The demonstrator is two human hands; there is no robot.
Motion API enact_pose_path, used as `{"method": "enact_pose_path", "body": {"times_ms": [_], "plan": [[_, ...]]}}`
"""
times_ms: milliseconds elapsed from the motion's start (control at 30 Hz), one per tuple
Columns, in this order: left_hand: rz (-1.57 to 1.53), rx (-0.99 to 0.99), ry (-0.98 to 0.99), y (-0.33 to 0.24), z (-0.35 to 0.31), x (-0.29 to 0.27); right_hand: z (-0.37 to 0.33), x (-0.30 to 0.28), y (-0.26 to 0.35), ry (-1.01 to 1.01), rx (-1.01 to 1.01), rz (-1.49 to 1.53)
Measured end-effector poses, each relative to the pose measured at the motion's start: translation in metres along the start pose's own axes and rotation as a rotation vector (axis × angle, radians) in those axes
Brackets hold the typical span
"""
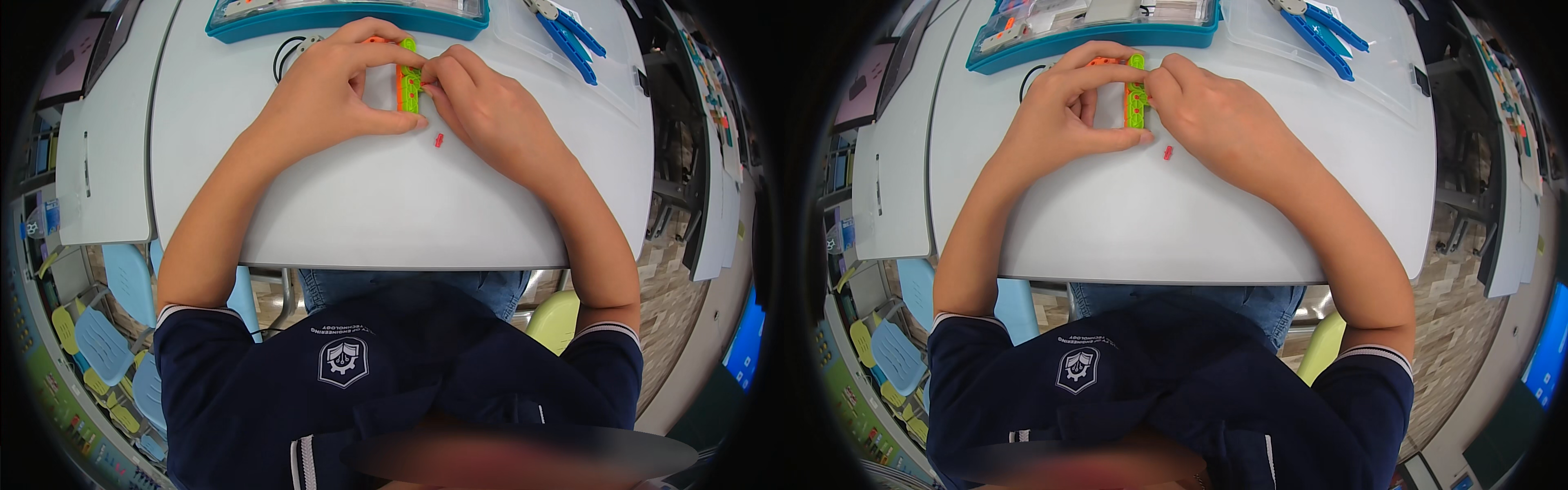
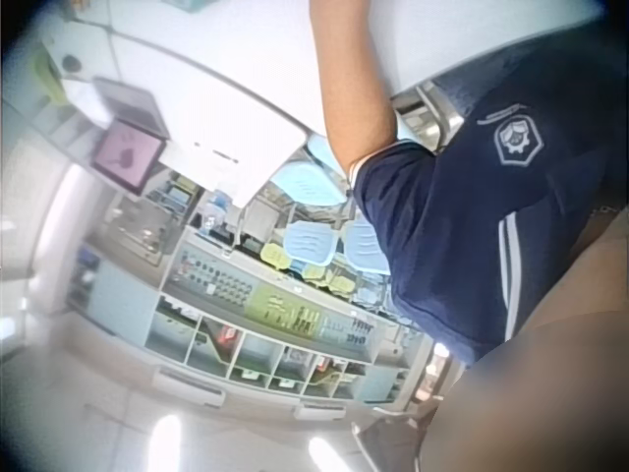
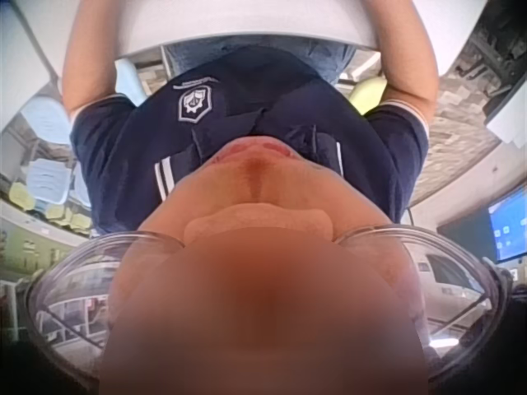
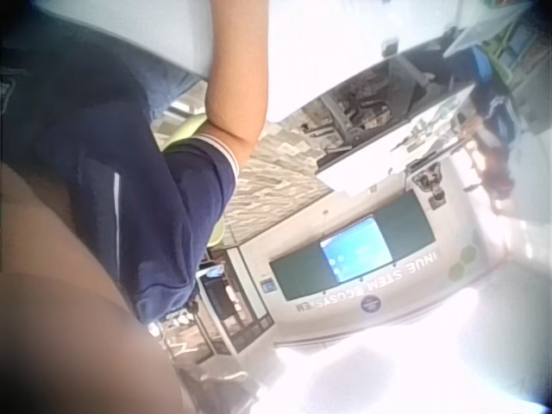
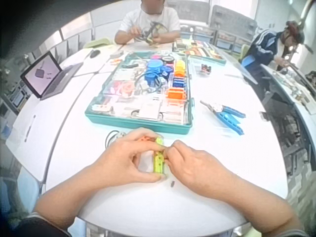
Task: The person assembles small plastic components from an educational kit on a white table. They connect red and orange pieces by hand, then use blue pliers to secure a green and orange assembly with a black cable. The person repeatedly adjusts and reattaches the components throughout the clip.
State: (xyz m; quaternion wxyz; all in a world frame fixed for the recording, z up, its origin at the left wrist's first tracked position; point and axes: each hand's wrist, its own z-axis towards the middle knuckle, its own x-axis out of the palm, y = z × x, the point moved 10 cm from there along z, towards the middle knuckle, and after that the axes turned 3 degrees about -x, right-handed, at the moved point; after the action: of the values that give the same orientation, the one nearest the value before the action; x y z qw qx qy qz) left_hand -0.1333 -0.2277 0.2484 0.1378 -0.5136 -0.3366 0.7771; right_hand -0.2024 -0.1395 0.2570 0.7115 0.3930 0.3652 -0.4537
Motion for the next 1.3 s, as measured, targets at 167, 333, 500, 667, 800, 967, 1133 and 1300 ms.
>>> {"method": "enact_pose_path", "body": {"times_ms": [167,333,500,667,800,967,1133,1300], "plan": [[0.003,0.0,-0.002,0.0,0.0,0.0,0.0,0.003,0.004,0.041,-0.034,-0.039],[0.008,0.009,-0.007,0.0,0.0,-0.001,0.0,0.003,0.005,0.036,-0.035,-0.04],[0.01,0.009,-0.011,0.001,0.0,0.0,0.0,0.004,0.004,0.03,-0.018,-0.037],[0.011,0.027,-0.025,0.0,0.0,-0.002,-0.001,0.004,-0.006,0.015,0.077,0.018],[0.013,0.044,-0.03,-0.003,0.0,-0.003,-0.003,0.001,-0.007,0.018,0.093,0.09],[0.009,-0.048,0.032,0.002,0.0,-0.001,-0.001,-0.017,-0.016,-0.057,0.132,0.174],[-0.001,-0.067,0.042,0.002,0.0,-0.002,0.0,-0.022,-0.023,0.025,0.095,0.282],[0.0,-0.073,0.046,0.003,0.0,-0.002,-0.002,-0.013,-0.027,0.113,0.116,0.434]]}}
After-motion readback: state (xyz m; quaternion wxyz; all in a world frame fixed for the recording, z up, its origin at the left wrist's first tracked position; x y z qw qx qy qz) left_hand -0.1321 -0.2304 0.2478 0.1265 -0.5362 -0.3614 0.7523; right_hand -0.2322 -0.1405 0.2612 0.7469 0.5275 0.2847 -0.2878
